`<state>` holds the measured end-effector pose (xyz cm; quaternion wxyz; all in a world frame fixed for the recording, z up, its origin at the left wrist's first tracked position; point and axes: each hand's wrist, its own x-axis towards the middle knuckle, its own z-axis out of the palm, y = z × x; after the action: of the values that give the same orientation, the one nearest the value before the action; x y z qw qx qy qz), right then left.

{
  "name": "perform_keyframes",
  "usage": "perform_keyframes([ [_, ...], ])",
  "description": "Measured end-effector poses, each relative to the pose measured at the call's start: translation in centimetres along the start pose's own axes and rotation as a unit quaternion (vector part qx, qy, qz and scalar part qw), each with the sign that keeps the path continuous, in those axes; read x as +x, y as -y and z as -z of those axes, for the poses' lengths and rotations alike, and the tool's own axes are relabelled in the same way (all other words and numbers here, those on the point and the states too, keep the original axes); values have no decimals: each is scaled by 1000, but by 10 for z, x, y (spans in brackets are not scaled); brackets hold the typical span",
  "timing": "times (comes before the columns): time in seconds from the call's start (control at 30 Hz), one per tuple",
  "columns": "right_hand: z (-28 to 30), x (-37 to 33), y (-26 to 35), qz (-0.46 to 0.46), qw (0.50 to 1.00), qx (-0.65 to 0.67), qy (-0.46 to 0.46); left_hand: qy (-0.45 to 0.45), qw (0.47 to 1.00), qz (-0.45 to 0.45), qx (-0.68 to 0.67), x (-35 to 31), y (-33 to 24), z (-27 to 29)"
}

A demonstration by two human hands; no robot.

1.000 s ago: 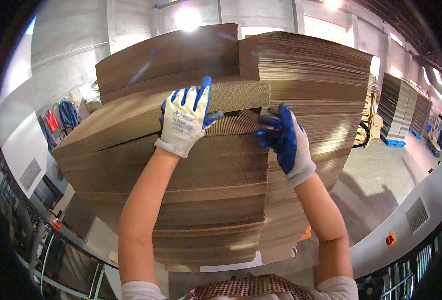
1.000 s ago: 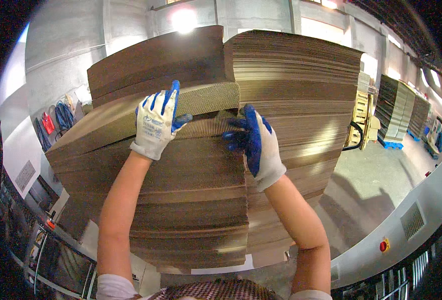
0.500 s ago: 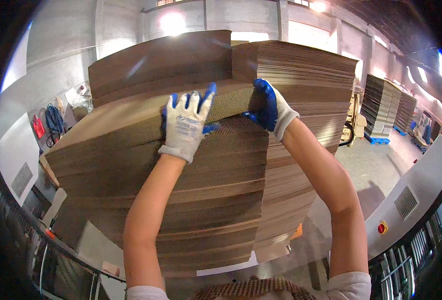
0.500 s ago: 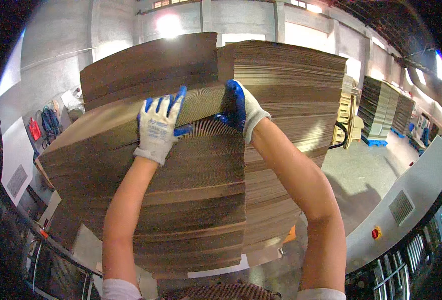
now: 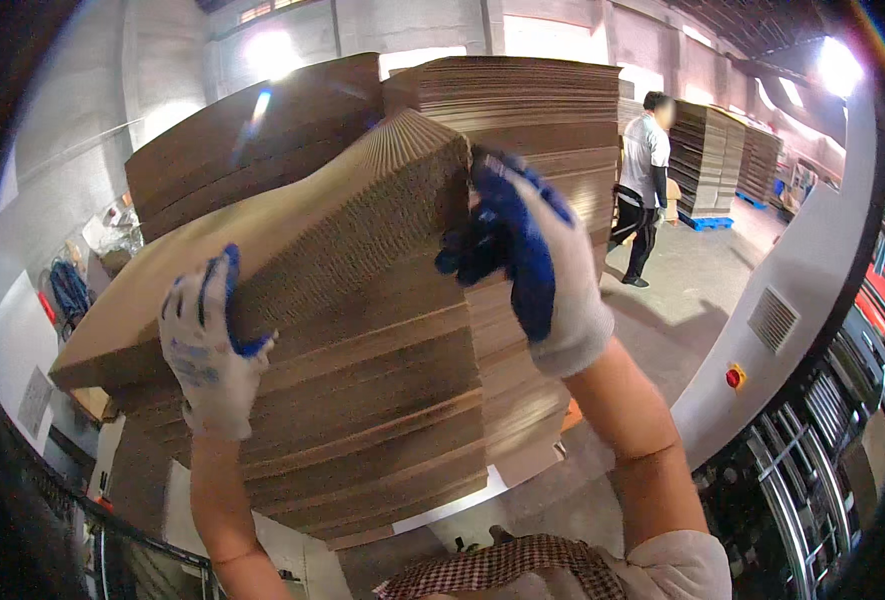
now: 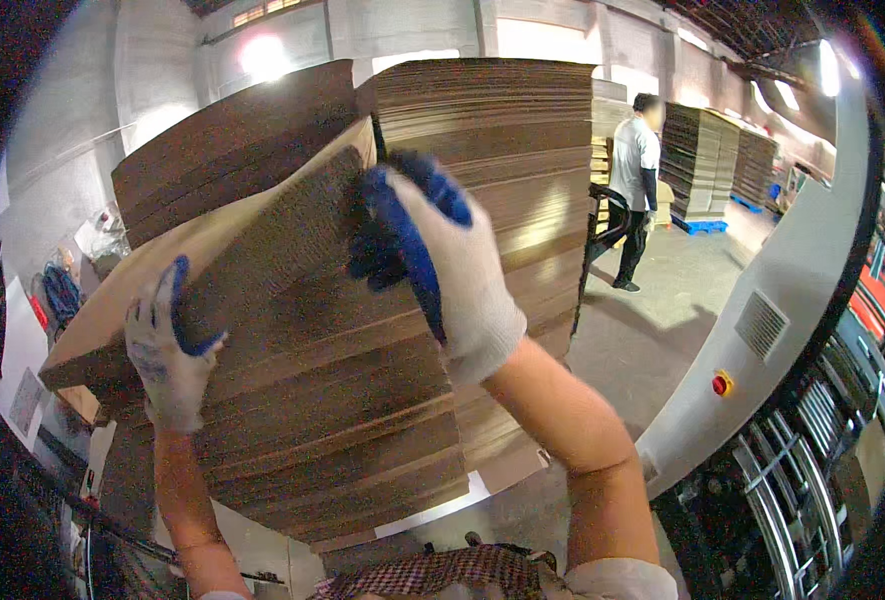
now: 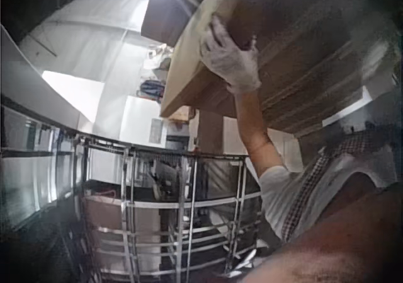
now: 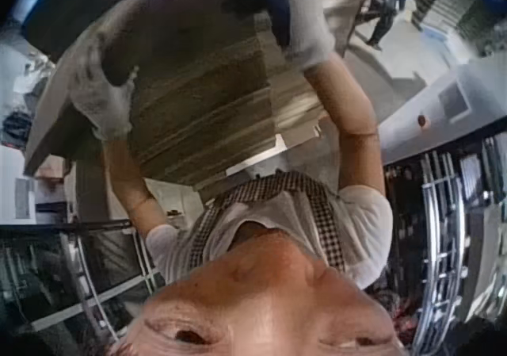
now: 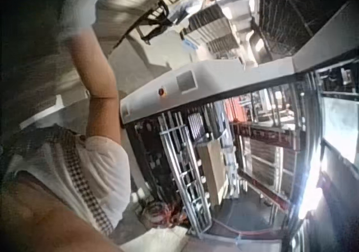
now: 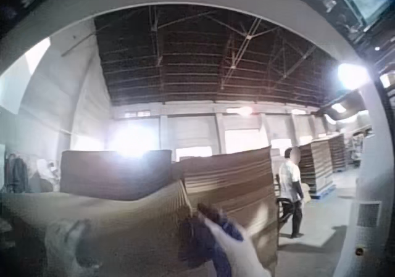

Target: The person repeatedly picks up flat cardboard sheets from a stack and places them onto a conveyor belt feeding a machine. The person wears gloves and handles the sheets one at a time throughout the clip.

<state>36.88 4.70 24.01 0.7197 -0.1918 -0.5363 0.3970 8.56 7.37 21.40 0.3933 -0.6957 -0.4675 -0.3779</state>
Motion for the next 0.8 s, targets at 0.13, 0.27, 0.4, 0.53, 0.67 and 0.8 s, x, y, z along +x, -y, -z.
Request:
perform_keyframes([
  [0.13, 32, -59, -35, -68, 992, 102, -15, 11, 997, -72, 28, -20, -13, -4],
  [0.27, 18, -102, -74, -126, 986, 110, -4, 3, 997, -78, 16, -20, -16, -7],
  [0.4, -31, -92, -76, -182, 968, 173, -26, 15, 994, -99, 43, -13, -14, 2],
  [0.53, -83, -72, -74, -231, 947, 217, -49, -19, 990, -136, 44, -12, -7, 10],
  [0.67, -97, -56, -62, -233, 949, 190, -89, -13, 992, -123, 37, -17, -14, 9],
  [0.8, -77, -37, -70, -165, 978, 126, 5, -121, 969, -111, -183, -51, 8, 39],
])
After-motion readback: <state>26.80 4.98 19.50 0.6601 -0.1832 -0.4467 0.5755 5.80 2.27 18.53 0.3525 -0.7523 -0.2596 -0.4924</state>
